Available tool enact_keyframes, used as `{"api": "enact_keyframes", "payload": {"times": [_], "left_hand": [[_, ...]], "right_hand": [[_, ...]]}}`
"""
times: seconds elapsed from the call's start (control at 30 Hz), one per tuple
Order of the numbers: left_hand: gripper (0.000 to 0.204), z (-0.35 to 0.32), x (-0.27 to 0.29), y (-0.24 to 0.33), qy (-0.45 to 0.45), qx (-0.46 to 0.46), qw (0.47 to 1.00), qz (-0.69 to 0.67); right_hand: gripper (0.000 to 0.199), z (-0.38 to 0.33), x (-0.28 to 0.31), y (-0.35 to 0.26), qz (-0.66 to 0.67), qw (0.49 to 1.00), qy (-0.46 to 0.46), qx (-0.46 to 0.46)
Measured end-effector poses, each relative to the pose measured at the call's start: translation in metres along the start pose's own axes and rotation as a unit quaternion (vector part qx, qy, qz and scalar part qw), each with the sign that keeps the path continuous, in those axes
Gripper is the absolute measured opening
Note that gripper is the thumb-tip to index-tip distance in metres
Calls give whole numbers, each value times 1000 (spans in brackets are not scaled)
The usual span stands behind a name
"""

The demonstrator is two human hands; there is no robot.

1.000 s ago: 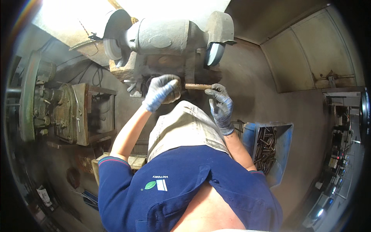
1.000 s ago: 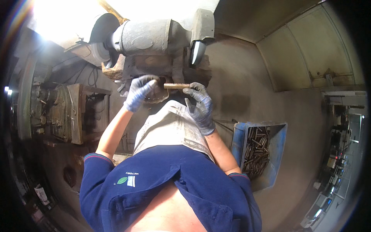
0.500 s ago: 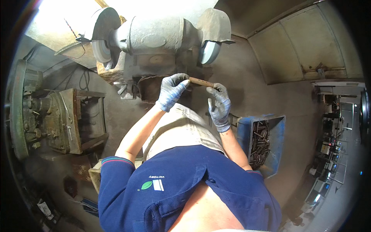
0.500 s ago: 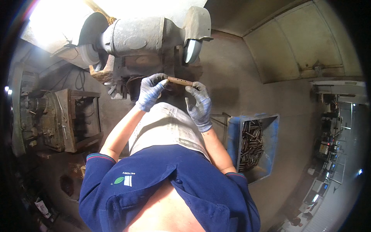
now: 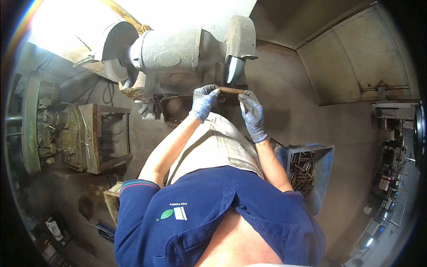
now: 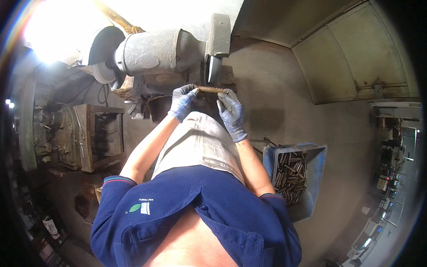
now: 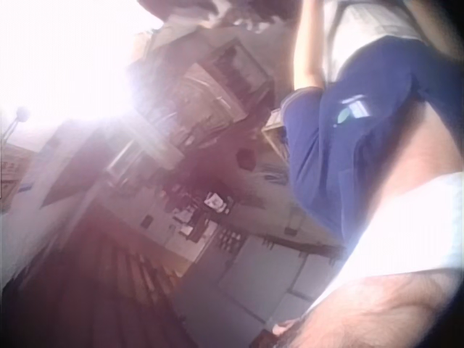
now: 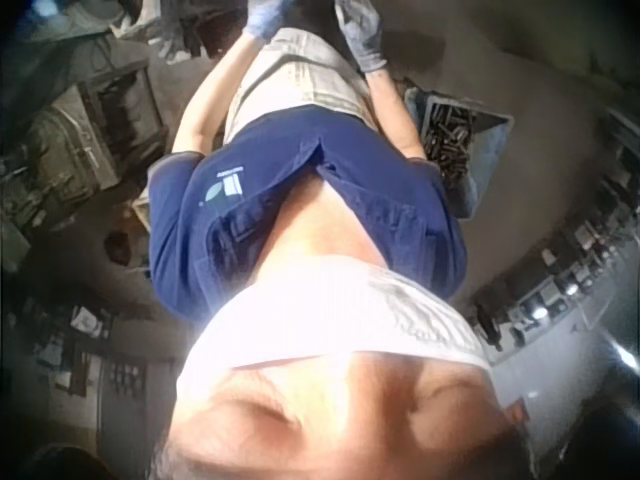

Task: The person picks up metal pipes one at a time from a large bin and smooths the edges of each pipe using a bench grinder before placing it into another container.

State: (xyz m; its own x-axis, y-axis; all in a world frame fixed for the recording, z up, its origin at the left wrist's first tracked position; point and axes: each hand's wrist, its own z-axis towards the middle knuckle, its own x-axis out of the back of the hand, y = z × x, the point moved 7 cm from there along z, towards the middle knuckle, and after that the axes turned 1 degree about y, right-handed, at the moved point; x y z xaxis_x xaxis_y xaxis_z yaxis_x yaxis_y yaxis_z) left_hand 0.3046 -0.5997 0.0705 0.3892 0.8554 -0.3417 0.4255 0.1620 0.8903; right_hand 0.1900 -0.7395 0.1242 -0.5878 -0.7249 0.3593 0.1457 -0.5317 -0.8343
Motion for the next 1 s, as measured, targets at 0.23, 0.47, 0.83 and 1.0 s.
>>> {"api": "enact_keyframes", "payload": {"times": [0.23, 0.47, 0.83, 1.0], "left_hand": [[8, 17, -25, -40, 59, 32, 990, -124], [7, 24, -31, -41, 74, 33, 990, -112], [6, 25, 15, -22, 121, 32, 989, -81], [7, 24, 0, -21, 113, 58, 991, -47]], "right_hand": [[15, 8, 13, 50, 93, 989, 14, -113], [16, 5, 12, 83, 73, 992, -26, -98], [6, 10, -34, 69, 134, 986, 23, -94], [17, 4, -25, 84, 125, 982, -25, -142]]}}
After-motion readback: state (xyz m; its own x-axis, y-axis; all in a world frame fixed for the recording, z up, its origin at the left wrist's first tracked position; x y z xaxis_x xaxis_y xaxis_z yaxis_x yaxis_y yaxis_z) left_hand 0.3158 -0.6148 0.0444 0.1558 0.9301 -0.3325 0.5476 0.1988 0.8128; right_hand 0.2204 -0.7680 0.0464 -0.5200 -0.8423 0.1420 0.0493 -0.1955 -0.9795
